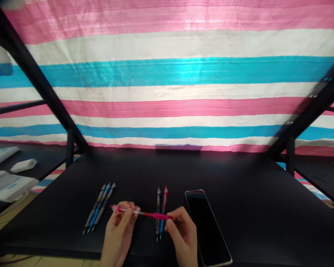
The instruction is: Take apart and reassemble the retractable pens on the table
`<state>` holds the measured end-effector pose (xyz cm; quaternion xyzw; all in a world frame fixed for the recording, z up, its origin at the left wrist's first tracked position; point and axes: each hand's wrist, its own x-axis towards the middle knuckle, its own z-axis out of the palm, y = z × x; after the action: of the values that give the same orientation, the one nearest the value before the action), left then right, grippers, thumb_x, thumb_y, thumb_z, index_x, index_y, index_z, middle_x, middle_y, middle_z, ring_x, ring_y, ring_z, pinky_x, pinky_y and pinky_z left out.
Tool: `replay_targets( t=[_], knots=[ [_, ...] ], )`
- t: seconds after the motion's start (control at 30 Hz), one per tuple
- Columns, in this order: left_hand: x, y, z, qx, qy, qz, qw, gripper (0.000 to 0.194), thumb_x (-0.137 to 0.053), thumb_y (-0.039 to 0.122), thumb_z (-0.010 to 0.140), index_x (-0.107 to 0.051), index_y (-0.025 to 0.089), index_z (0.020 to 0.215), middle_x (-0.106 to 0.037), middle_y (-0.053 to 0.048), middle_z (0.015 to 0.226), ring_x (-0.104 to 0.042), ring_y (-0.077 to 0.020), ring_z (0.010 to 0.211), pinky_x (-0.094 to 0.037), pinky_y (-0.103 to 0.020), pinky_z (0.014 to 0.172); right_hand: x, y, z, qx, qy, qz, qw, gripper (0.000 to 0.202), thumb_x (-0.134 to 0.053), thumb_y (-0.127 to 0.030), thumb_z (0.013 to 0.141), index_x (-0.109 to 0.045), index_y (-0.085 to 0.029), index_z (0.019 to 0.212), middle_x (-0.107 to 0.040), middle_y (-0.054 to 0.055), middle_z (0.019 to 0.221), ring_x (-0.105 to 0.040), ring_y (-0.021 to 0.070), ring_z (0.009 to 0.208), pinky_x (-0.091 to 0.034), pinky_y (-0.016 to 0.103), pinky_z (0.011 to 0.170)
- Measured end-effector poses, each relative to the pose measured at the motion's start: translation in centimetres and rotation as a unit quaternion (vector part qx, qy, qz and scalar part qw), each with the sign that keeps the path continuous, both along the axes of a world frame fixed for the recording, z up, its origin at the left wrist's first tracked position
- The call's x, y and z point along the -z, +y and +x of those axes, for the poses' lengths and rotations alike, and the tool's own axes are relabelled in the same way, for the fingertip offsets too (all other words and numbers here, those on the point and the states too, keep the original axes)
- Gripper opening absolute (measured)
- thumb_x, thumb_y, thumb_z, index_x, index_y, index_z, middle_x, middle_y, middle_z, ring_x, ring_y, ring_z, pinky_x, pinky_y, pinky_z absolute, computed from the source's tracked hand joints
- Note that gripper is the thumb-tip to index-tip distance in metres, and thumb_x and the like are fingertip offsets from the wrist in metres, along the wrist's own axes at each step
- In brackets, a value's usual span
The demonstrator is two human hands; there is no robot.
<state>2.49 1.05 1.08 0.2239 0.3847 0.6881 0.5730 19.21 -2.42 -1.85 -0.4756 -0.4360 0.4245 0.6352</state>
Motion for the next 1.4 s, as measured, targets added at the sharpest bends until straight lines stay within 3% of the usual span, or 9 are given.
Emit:
replay_targets(
  t=[0.2, 0.43, 0.67, 0.93, 1.07, 1.13, 1.2, 1.3, 1.4],
  knots=[
    [0.2, -0.2, -0.2, 0.04, 0.016, 0.015, 0.999, 0.023, -0.091, 0.027, 0.068, -0.072, 0.019, 0.077, -0.065, 0.0, 0.085, -0.068, -0.0134, 0.077, -0.057, -0.023, 0.076, -0.5, 0.3, -0.6, 0.001, -0.17, 0.058, 0.984, 0.007, -0.066, -0.023, 0.093, -0.073, -0.02, 0.095, -0.072, 0.005, 0.082, -0.067, 0.0177, 0.07, -0.051, 0.023, 0.06],
    [0.1, 0.0, 0.0, 0.053, 0.034, 0.017, 0.998, 0.024, -0.092, 0.028, 0.067, -0.071, 0.018, 0.075, -0.065, 0.0, 0.083, -0.068, -0.0142, 0.076, -0.057, -0.024, 0.076, -1.2, 0.5, -0.8, 0.017, -0.163, 0.127, 0.978, 0.014, -0.064, -0.012, 0.09, -0.073, -0.023, 0.09, -0.074, 0.003, 0.082, -0.073, 0.0179, 0.074, -0.055, 0.02, 0.061],
    [-0.1, -0.2, -0.1, 0.069, 0.038, 0.023, 0.997, 0.024, -0.091, 0.027, 0.068, -0.07, 0.018, 0.076, -0.066, -0.001, 0.083, -0.069, -0.0146, 0.077, -0.057, -0.025, 0.076, -1.2, 0.3, -0.9, 0.012, -0.19, 0.076, 0.979, 0.009, -0.064, -0.021, 0.092, -0.073, -0.021, 0.088, -0.071, 0.002, 0.075, -0.069, 0.0167, 0.064, -0.051, 0.022, 0.058],
    [-0.4, -0.4, -0.1, 0.08, 0.042, 0.016, 0.996, 0.025, -0.091, 0.03, 0.067, -0.071, 0.018, 0.074, -0.066, -0.001, 0.081, -0.069, -0.0153, 0.077, -0.057, -0.025, 0.076, -2.0, 0.4, -0.9, -0.031, -0.235, 0.054, 0.97, 0.041, -0.051, -0.03, 0.101, -0.058, -0.02, 0.062, -0.06, -0.001, 0.059, -0.06, 0.0125, 0.054, -0.044, 0.019, 0.053],
    [-0.2, -0.2, 0.0, 0.039, 0.034, 0.007, 0.999, 0.027, -0.093, 0.032, 0.065, -0.072, 0.018, 0.075, -0.066, -0.001, 0.083, -0.067, -0.014, 0.076, -0.056, -0.023, 0.074, -1.6, 0.5, -1.0, -0.027, -0.185, 0.041, 0.982, 0.013, -0.063, -0.03, 0.095, -0.07, -0.02, 0.098, -0.072, 0.0, 0.072, -0.068, 0.0155, 0.062, -0.05, 0.02, 0.059],
    [-0.1, -0.2, 0.0, 0.033, 0.033, 0.006, 0.999, 0.028, -0.093, 0.033, 0.065, -0.071, 0.018, 0.075, -0.065, -0.001, 0.083, -0.067, -0.014, 0.076, -0.056, -0.023, 0.074, -1.5, 0.5, -1.0, -0.016, -0.177, 0.049, 0.983, 0.016, -0.066, -0.028, 0.093, -0.07, -0.021, 0.106, -0.075, 0.002, 0.081, -0.072, 0.017, 0.069, -0.052, 0.02, 0.063],
    [-0.2, -0.2, 0.0, 0.045, 0.038, 0.007, 0.998, 0.027, -0.092, 0.032, 0.067, -0.071, 0.018, 0.075, -0.065, -0.001, 0.082, -0.067, -0.0145, 0.076, -0.056, -0.024, 0.075, -1.5, 0.4, -0.9, -0.011, -0.19, 0.052, 0.98, 0.012, -0.062, -0.028, 0.095, -0.071, -0.021, 0.092, -0.073, 0.002, 0.078, -0.071, 0.0168, 0.069, -0.051, 0.02, 0.063],
    [-0.4, -0.4, 0.0, 0.066, 0.051, 0.009, 0.996, 0.025, -0.091, 0.03, 0.068, -0.07, 0.018, 0.076, -0.065, -0.001, 0.082, -0.068, -0.0153, 0.076, -0.056, -0.026, 0.076, -1.7, 0.2, -0.8, -0.014, -0.221, 0.043, 0.974, 0.036, -0.052, -0.03, 0.101, -0.065, -0.02, 0.07, -0.064, 0.0, 0.064, -0.063, 0.0139, 0.059, -0.047, 0.02, 0.057],
    [-0.4, -0.4, -0.1, 0.059, 0.055, 0.013, 0.997, 0.025, -0.091, 0.031, 0.068, -0.071, 0.018, 0.076, -0.065, -0.001, 0.084, -0.068, -0.0151, 0.076, -0.056, -0.025, 0.076, -1.9, 0.2, -0.9, -0.022, -0.218, 0.037, 0.975, 0.041, -0.047, -0.032, 0.103, -0.062, -0.02, 0.067, -0.061, 0.0, 0.062, -0.061, 0.0135, 0.056, -0.045, 0.021, 0.056]
  ],
)
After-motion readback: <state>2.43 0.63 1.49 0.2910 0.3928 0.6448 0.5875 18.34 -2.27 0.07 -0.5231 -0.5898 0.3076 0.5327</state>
